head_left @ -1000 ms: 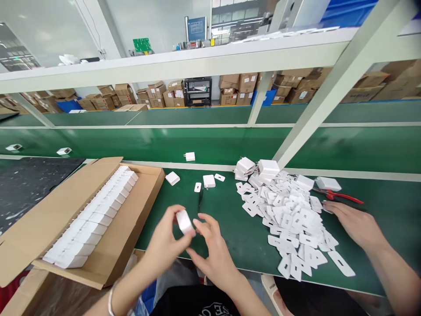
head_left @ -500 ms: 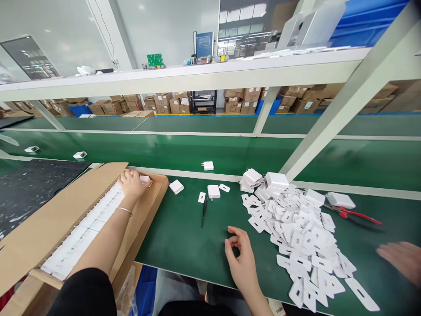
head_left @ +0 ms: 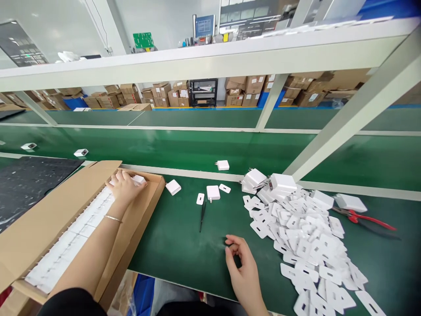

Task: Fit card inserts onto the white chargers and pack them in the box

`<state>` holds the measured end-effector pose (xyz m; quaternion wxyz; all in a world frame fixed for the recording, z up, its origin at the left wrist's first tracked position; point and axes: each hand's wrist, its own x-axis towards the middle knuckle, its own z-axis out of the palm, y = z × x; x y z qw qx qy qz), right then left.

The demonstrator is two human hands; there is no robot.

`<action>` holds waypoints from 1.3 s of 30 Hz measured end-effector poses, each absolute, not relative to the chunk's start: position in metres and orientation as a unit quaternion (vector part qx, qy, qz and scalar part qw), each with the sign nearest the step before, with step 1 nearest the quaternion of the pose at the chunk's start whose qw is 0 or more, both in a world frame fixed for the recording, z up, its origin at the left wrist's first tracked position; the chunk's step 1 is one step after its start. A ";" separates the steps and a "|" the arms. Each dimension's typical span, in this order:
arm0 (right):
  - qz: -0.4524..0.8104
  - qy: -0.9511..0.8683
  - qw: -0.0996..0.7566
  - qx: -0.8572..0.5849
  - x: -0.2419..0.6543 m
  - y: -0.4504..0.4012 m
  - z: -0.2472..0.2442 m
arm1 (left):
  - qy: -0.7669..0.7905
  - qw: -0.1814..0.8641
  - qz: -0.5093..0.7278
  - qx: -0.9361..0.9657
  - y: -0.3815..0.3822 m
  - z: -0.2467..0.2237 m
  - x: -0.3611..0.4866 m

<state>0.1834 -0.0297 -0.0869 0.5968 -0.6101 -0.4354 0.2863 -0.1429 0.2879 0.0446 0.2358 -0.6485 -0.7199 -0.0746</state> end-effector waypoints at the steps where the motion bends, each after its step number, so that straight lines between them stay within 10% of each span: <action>1: 0.286 -0.440 0.594 -0.610 0.183 -0.030 -0.087 | -0.704 0.242 -0.080 -0.663 0.286 0.043 -0.145; 39: 0.268 -0.487 0.564 -0.610 0.184 -0.031 -0.075 | -0.808 0.214 -0.033 -0.549 0.323 0.068 -0.162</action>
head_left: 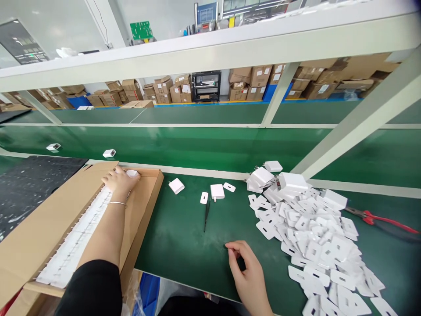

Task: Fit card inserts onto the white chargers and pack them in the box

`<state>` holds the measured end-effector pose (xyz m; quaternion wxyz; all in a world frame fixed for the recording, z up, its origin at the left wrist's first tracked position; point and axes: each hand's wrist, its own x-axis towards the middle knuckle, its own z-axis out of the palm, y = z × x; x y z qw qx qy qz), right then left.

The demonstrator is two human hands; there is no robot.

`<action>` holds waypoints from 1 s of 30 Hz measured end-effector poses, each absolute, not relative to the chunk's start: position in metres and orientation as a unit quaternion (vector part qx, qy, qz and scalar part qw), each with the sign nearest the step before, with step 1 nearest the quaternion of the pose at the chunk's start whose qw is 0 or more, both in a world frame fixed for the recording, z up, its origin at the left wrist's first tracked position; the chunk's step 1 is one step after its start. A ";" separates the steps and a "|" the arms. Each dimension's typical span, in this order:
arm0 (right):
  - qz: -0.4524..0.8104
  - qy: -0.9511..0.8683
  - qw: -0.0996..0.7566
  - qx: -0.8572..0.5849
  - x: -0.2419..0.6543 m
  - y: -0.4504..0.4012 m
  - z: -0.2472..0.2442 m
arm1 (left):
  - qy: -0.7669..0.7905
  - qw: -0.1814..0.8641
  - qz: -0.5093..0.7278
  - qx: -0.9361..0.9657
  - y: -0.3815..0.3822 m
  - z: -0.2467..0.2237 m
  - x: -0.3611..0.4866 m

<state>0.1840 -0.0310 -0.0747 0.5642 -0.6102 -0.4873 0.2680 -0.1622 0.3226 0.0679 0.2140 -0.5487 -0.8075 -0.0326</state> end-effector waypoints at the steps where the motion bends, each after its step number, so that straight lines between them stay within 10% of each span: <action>1: 0.265 -0.487 0.565 -0.610 0.184 -0.031 -0.074 | -0.809 0.216 -0.037 -0.545 0.324 0.067 -0.162; 30: 0.267 -0.496 0.540 -0.625 0.182 -0.030 -0.076 | -0.766 0.138 -0.047 -0.626 0.313 0.075 -0.177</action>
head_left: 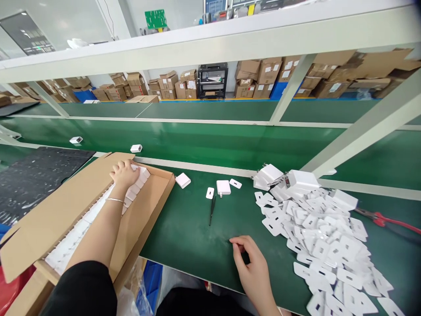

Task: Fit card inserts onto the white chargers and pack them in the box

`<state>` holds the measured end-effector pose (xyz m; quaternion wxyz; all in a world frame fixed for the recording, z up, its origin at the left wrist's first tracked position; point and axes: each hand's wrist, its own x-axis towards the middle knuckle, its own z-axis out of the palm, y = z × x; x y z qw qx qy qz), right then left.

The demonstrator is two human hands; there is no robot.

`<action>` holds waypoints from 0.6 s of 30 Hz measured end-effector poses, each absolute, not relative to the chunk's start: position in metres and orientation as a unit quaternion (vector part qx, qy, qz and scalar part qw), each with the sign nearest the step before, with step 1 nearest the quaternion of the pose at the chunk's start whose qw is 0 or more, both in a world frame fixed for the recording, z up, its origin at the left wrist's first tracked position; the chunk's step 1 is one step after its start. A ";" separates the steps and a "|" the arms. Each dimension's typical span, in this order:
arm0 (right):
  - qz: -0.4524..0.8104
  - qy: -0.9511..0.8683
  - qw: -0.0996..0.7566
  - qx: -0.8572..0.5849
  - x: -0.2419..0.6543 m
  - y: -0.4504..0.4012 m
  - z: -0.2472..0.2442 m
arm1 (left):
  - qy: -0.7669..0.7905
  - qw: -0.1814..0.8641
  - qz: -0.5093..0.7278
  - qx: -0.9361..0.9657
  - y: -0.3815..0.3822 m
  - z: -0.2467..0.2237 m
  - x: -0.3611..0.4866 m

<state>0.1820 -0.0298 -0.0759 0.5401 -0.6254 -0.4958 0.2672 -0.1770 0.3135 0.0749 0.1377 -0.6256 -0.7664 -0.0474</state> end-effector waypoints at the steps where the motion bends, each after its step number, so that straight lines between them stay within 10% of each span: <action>1: 0.265 -0.497 0.539 -0.626 0.182 -0.030 -0.075 | -0.764 0.137 -0.045 -0.629 0.313 0.074 -0.178; 18: 0.276 -0.494 0.556 -0.608 0.184 -0.030 -0.074 | -0.635 0.253 0.051 -0.728 0.261 0.055 -0.184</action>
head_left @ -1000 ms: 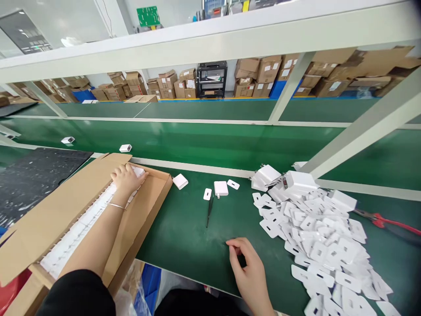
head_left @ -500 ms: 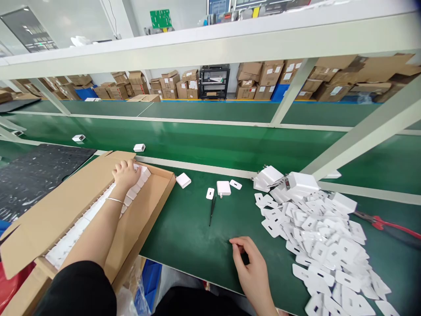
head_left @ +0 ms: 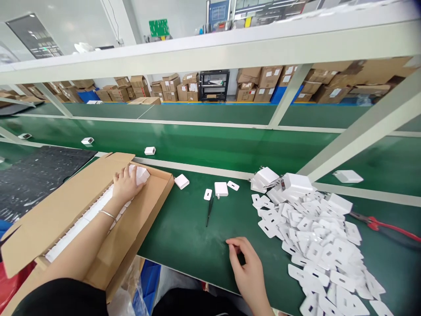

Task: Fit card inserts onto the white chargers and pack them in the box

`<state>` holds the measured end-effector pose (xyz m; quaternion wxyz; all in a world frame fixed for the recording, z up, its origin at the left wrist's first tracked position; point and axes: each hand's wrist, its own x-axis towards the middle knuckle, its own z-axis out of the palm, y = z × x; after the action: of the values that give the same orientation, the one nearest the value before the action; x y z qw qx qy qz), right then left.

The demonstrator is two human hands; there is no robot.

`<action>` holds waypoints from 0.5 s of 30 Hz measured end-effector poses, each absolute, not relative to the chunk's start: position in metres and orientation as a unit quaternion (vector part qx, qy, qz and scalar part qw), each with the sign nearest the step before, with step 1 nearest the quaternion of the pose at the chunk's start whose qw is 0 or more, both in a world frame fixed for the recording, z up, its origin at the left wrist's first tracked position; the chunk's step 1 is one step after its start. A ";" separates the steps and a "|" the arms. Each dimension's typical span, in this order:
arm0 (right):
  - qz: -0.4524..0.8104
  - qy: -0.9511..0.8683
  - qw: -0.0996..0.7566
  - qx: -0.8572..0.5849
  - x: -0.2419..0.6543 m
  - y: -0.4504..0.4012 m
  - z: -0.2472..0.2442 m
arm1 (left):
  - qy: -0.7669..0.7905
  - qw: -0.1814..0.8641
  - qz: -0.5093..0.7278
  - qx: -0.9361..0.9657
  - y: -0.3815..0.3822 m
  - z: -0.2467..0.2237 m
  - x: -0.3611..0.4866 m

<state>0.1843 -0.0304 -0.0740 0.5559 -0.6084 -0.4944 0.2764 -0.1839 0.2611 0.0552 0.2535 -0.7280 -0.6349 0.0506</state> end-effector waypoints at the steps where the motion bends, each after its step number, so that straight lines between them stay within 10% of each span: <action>1: 0.278 -0.497 0.556 -0.605 0.184 -0.030 -0.073 | -0.633 0.269 0.052 -0.724 0.254 0.055 -0.179; 15: 0.281 -0.502 0.568 -0.588 0.183 -0.030 -0.066 | -0.746 0.256 0.081 -0.609 0.185 0.065 -0.225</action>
<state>0.1833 -0.0296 -0.0664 0.5676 -0.5885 -0.5025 0.2811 -0.2253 0.1847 0.0646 0.2562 -0.6092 -0.7461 0.0810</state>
